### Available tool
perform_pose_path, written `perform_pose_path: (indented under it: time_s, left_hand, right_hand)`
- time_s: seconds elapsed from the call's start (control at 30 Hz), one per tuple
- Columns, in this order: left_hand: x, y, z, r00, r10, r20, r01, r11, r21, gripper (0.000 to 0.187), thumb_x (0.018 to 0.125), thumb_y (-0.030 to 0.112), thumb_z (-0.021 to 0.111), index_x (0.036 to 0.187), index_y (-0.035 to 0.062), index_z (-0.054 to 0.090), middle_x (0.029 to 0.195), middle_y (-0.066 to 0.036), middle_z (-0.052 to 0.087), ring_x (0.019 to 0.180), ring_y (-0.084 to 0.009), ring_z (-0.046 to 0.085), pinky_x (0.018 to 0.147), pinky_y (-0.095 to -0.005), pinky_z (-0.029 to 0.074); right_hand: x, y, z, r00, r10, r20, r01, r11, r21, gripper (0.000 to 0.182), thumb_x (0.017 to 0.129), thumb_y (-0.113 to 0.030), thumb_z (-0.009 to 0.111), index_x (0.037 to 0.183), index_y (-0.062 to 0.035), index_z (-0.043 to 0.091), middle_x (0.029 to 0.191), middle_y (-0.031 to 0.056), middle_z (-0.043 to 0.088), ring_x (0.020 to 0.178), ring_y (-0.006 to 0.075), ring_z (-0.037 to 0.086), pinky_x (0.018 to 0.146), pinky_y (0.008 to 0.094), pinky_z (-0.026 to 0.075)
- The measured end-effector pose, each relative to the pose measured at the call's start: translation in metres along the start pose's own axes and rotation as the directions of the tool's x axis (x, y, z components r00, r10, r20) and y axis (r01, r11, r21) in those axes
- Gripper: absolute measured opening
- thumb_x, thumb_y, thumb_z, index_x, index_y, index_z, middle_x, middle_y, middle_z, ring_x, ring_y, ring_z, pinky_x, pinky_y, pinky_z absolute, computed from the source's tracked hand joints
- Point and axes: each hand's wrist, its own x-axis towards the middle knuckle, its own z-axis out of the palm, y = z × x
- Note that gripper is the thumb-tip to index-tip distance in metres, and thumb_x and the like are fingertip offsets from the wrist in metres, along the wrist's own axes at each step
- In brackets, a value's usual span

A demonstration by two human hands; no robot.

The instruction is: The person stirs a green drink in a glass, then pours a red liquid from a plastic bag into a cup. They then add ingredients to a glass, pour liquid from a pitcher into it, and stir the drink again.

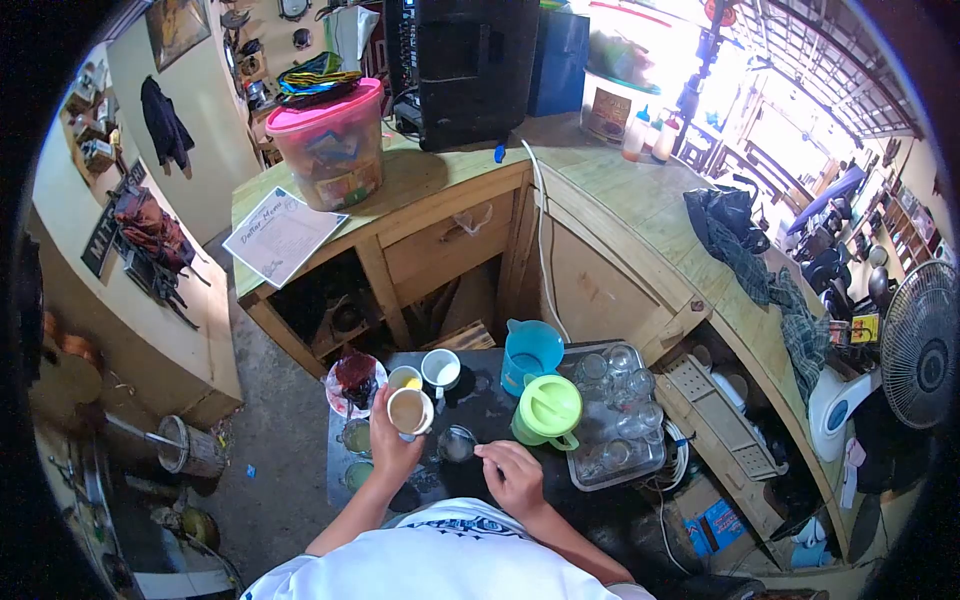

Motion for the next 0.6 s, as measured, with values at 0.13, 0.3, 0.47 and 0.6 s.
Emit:
perform_pose_path:
  time_s: [0.13, 0.3, 0.47, 0.6]
  left_hand:
    - [-0.001, 0.001, 0.0, 1.0, 0.011, -0.029, -0.011, 1.0, -0.023, 0.086, 0.066, 0.004, 0.075, 0.138, 0.0009, 0.028, 0.13, -0.02, 0.048, 0.12, -0.0397, 0.045, 0.102, -0.0456, 0.036]
    - [0.001, 0.009, -0.001, 0.996, 0.057, -0.065, -0.066, 0.987, -0.147, 0.094, 0.063, 0.005, 0.079, 0.139, 0.0017, 0.024, 0.127, -0.02, 0.05, 0.119, -0.037, 0.048, 0.102, -0.0444, 0.036]
    - [0.005, 0.024, -0.009, 0.982, 0.14, -0.128, -0.169, 0.951, -0.257, 0.102, 0.06, 0.006, 0.082, 0.141, 0.003, 0.019, 0.124, -0.02, 0.052, 0.115, -0.0345, 0.053, 0.101, -0.0438, 0.038]
    - [0.009, 0.043, -0.026, 0.947, 0.289, -0.139, -0.314, 0.924, -0.217, 0.111, 0.06, 0.01, 0.085, 0.142, 0.0061, 0.01, 0.123, -0.019, 0.052, 0.114, -0.0324, 0.054, 0.1, -0.045, 0.039]
  right_hand:
    - [-0.006, 0.005, 0.004, 0.993, -0.08, 0.087, 0.078, 0.997, 0.027, 0.014, 0.079, 0.003, 0.063, 0.093, 0.0, 0.067, 0.09, 0.0123, 0.068, 0.082, 0.0281, 0.066, 0.074, 0.0356, 0.053]
    - [-0.016, 0.02, 0.008, 0.959, -0.008, 0.285, 0.005, 1.0, 0.01, 0.012, 0.081, -0.001, 0.064, 0.093, -0.0002, 0.068, 0.091, 0.0122, 0.069, 0.084, 0.0282, 0.066, 0.076, 0.0358, 0.053]
    - [-0.005, 0.014, -0.003, 0.973, 0.231, 0.012, -0.231, 0.973, 0.019, 0.01, 0.087, -0.005, 0.06, 0.09, 0.0005, 0.068, 0.088, 0.0099, 0.07, 0.078, 0.0217, 0.067, 0.073, 0.0312, 0.052]
    - [0.007, 0.001, -0.025, 0.826, 0.479, -0.297, -0.282, 0.807, 0.519, 0.014, 0.098, -0.01, 0.048, 0.098, -0.0011, 0.059, 0.09, 0.0095, 0.065, 0.078, 0.0157, 0.063, 0.071, 0.0306, 0.053]
